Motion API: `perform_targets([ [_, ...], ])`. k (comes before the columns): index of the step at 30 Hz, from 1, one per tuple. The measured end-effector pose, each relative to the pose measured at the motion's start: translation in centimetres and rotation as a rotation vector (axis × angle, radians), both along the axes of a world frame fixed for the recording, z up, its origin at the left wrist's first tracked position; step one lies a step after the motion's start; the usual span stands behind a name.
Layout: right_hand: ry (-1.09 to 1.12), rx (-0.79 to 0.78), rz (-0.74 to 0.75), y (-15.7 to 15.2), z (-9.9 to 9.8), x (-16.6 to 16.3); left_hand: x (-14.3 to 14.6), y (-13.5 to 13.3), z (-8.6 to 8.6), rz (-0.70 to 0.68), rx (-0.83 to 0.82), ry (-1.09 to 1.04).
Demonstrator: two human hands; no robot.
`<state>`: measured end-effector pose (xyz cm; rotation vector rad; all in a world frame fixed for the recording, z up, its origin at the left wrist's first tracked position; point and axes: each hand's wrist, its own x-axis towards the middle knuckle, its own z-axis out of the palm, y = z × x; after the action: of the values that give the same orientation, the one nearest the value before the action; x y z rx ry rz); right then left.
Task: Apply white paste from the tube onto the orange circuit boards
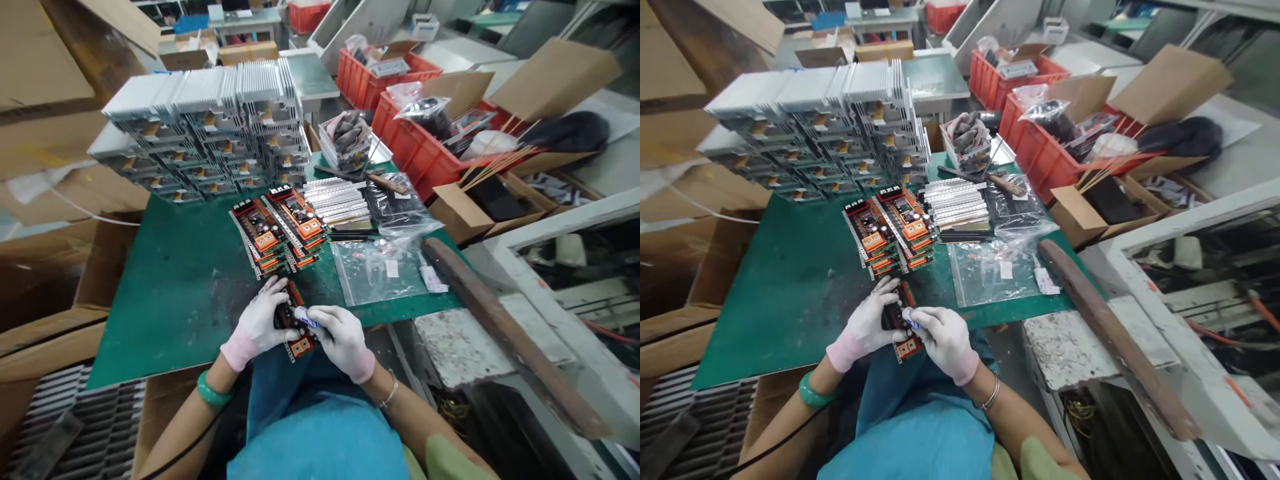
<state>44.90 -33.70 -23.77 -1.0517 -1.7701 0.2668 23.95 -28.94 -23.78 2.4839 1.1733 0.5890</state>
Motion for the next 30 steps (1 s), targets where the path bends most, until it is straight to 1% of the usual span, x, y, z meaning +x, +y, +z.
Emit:
perform_targets([
  [5, -0.063, 0.02, -0.028, 0.3, -0.2, -0.4, 0.1, -0.1, 0.1, -0.001, 0.011, 0.0],
  [12, -0.105, 0.062, -0.066, -0.1, -0.3, -0.4, 0.1, -0.1, 0.2, 0.002, -0.019, 0.007],
  [17, -0.103, 0.095, -0.088, 0.1, -0.2, -0.4, 0.1, -0.2, 0.2, -0.007, 0.001, 0.0],
  [22, -0.075, 0.094, -0.08, 0.3, -0.4, -0.3, 0.0, -0.2, 0.2, -0.014, 0.005, -0.003],
  [26, 0.012, 0.041, -0.024, 0.2, -0.8, 0.1, 0.0, -0.2, 0.3, -0.01, 0.006, 0.017],
  [28, 0.115, -0.009, 0.007, -0.1, -0.9, 0.4, 0.0, -0.2, 0.5, -0.012, 0.011, 0.034],
  [30, 0.252, -0.087, 0.0, -0.4, -1.1, 0.7, 0.0, -0.1, 0.8, -0.02, 0.024, 0.057],
])
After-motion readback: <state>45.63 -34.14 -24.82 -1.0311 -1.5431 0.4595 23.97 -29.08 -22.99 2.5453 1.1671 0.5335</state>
